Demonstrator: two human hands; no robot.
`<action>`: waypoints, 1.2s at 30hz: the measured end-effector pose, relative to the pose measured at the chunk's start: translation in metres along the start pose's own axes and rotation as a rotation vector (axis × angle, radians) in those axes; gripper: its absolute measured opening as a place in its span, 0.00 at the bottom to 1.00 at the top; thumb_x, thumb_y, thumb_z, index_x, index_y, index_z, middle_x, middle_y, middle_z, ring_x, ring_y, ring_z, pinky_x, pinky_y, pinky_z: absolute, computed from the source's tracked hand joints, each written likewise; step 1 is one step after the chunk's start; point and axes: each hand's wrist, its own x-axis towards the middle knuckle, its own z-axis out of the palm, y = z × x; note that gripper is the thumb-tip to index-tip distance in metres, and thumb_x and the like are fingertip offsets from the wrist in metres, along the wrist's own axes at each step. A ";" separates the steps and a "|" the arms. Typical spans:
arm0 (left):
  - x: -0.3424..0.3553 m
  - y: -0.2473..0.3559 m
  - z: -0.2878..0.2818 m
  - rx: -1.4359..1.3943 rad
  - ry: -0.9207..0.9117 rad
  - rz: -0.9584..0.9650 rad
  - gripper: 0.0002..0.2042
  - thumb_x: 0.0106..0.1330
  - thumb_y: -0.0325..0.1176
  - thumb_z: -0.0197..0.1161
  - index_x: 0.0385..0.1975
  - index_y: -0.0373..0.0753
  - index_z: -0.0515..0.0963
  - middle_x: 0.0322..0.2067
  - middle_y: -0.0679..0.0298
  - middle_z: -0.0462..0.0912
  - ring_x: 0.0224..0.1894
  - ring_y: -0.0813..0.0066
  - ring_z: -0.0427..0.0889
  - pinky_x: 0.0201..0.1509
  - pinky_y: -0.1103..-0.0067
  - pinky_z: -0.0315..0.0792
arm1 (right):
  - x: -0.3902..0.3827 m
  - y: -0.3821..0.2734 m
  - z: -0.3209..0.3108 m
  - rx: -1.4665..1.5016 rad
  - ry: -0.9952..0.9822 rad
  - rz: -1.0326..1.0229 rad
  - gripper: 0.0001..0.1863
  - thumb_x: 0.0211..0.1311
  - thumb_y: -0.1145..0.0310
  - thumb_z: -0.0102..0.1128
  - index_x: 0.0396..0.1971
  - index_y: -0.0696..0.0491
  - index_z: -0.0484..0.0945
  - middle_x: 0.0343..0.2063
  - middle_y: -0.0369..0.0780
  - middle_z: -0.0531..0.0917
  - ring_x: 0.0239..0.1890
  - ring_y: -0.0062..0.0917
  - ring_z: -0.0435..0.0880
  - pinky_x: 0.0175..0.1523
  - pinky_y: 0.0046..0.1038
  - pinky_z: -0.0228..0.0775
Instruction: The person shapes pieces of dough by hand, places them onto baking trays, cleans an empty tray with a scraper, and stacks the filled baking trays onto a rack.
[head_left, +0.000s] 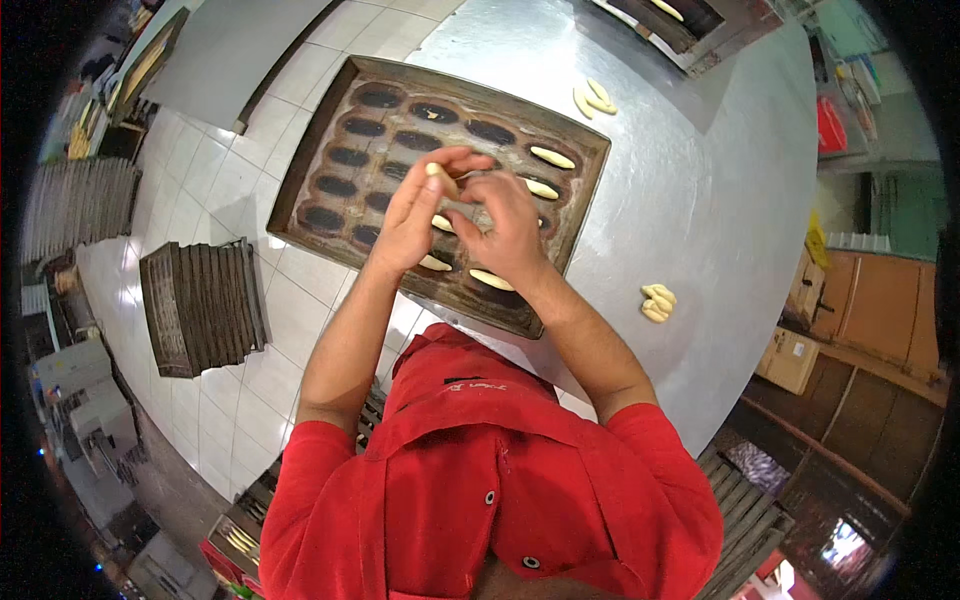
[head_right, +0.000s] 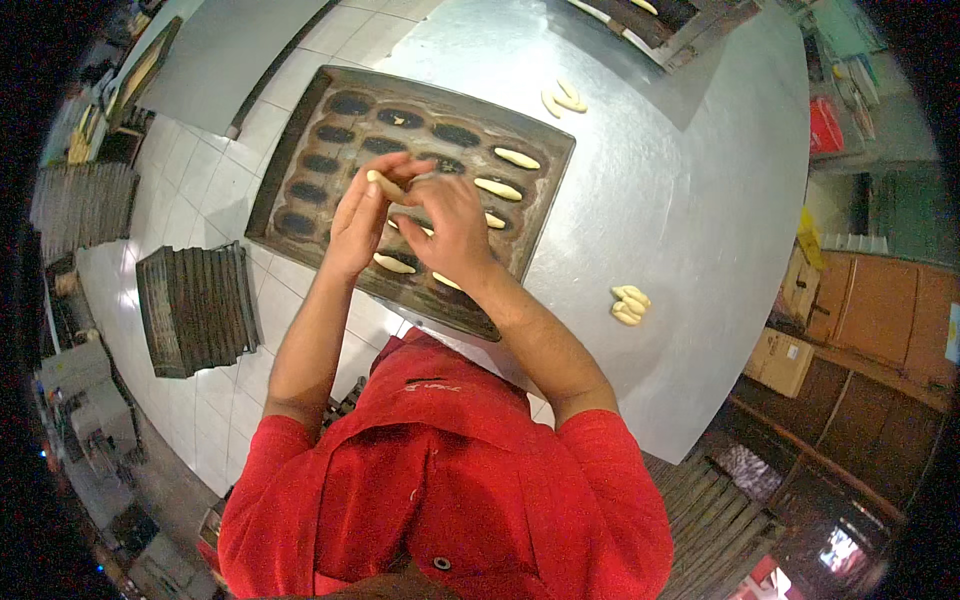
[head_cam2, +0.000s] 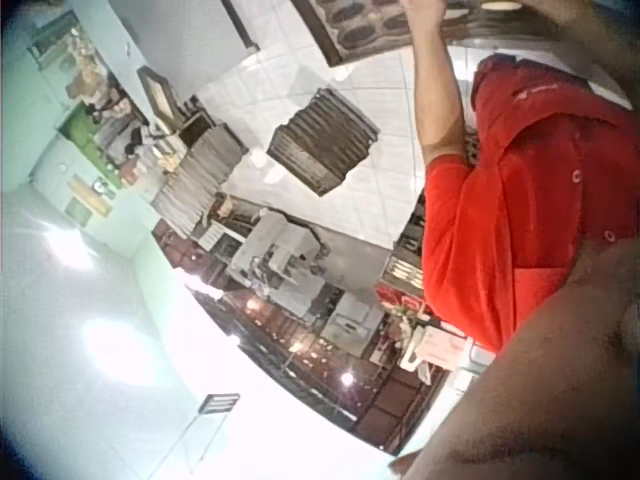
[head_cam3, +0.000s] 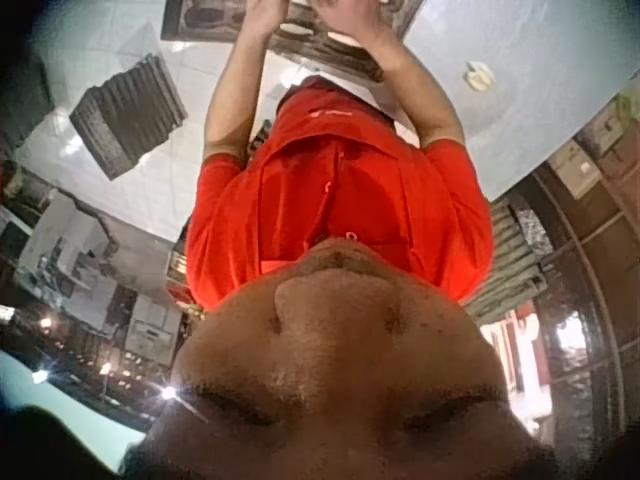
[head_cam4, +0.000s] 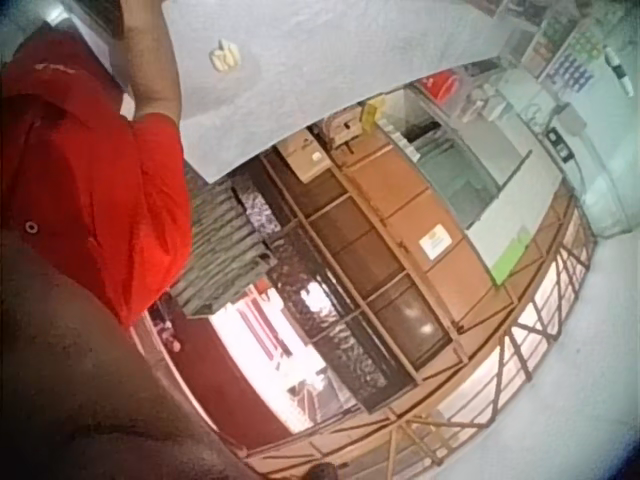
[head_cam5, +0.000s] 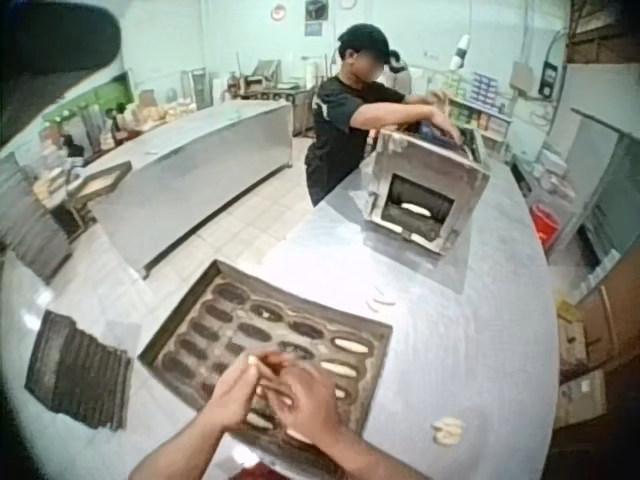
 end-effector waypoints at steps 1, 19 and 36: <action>0.009 0.014 0.009 -0.013 -0.168 0.027 0.22 0.78 0.38 0.44 0.66 0.32 0.62 0.61 0.49 0.73 0.65 0.62 0.70 0.70 0.69 0.62 | 0.008 -0.003 -0.003 0.121 0.141 -0.011 0.12 0.51 0.68 0.70 0.32 0.51 0.76 0.29 0.39 0.81 0.37 0.37 0.79 0.45 0.40 0.67; -0.059 -0.073 0.152 0.510 -0.590 0.042 0.07 0.63 0.26 0.63 0.39 0.35 0.80 0.32 0.57 0.82 0.34 0.67 0.83 0.41 0.73 0.77 | -0.216 0.070 -0.214 -0.659 0.246 0.778 0.11 0.52 0.72 0.60 0.36 0.52 0.84 0.38 0.42 0.82 0.46 0.38 0.76 0.53 0.38 0.69; -0.034 -0.190 0.294 1.044 -0.380 0.298 0.06 0.60 0.24 0.63 0.36 0.38 0.79 0.34 0.58 0.80 0.40 0.56 0.78 0.44 0.67 0.74 | -0.319 0.066 -0.281 0.256 0.837 0.983 0.11 0.76 0.65 0.49 0.43 0.57 0.74 0.36 0.39 0.81 0.34 0.19 0.78 0.44 0.23 0.74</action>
